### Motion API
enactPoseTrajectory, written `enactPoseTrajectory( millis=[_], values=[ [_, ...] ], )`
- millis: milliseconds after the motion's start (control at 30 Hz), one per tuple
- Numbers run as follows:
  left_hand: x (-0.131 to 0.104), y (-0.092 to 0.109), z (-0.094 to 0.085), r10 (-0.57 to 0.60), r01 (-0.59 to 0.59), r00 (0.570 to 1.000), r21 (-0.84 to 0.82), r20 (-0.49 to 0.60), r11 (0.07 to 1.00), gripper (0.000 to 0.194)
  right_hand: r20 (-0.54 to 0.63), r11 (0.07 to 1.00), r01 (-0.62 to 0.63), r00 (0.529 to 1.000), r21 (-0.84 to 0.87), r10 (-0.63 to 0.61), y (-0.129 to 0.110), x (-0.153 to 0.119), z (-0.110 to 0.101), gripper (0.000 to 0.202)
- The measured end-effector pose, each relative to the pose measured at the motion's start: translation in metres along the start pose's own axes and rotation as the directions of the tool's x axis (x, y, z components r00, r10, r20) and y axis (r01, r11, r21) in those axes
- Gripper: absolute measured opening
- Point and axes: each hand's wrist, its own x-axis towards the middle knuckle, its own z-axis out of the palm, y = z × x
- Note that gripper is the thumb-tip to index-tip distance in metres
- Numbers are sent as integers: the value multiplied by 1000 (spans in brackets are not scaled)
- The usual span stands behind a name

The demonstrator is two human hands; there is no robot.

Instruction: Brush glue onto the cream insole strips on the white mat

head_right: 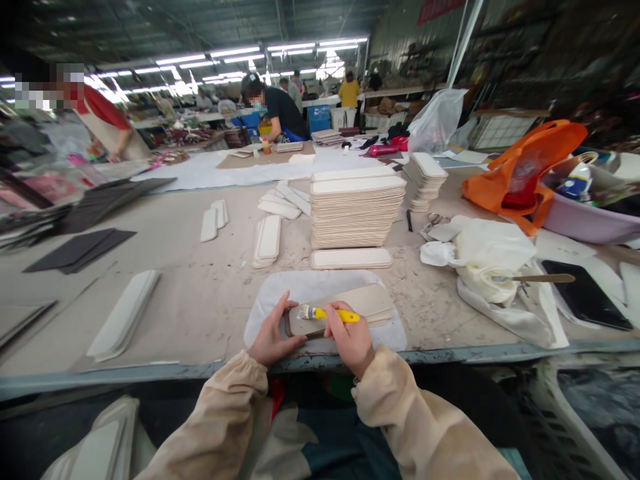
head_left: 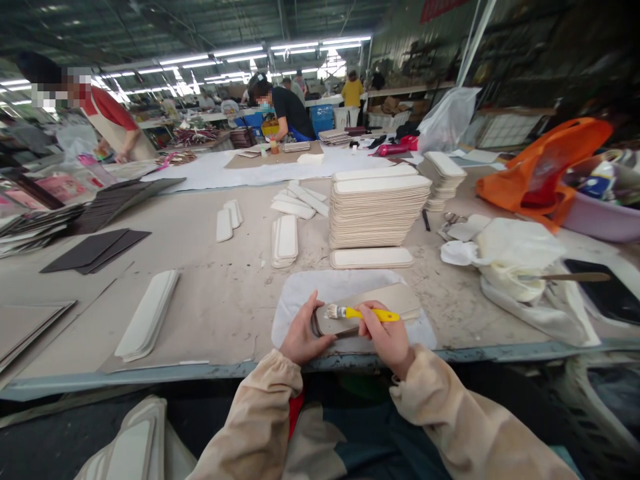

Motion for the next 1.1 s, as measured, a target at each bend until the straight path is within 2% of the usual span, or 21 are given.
enactPoseTrajectory(
  millis=[233, 467, 633, 700, 767, 867, 967, 1100],
  values=[
    [-1, -1, 0, -7, 7, 1000, 11, -5, 1000, 95, -173, 991, -25, 985, -131, 2, 2, 8, -43, 32],
    [1, 0, 0, -15, 15, 1000, 45, -2, 999, 92, -365, 952, -115, 931, -284, 4, 8, 17, -90, 32],
    [1, 0, 0, -4, 4, 1000, 62, -5, 998, 91, -438, 920, -143, 899, -365, -34, 8, 19, -106, 30],
    [1, -1, 0, -3, 3, 1000, 63, -6, 998, 91, -437, 938, -115, 899, -327, -42, 5, 16, -102, 31],
    [1, -1, 0, -4, 4, 1000, 57, -6, 998, 92, -391, 978, -50, 920, -201, -33, 1, 10, -90, 32],
    [0, -1, 1, -5, 5, 1000, 52, -6, 999, 93, -226, 998, 1, 974, 58, 13, -3, 1, -60, 34],
    [-1, -2, 1, -5, 6, 1000, 54, -7, 999, 94, -65, 980, -61, 995, 191, 75, -3, -7, -28, 35],
    [0, -1, 1, 11, -10, 1000, 54, -5, 999, 95, 44, 969, -147, 989, 198, 141, -2, -11, -2, 35]
  ],
)
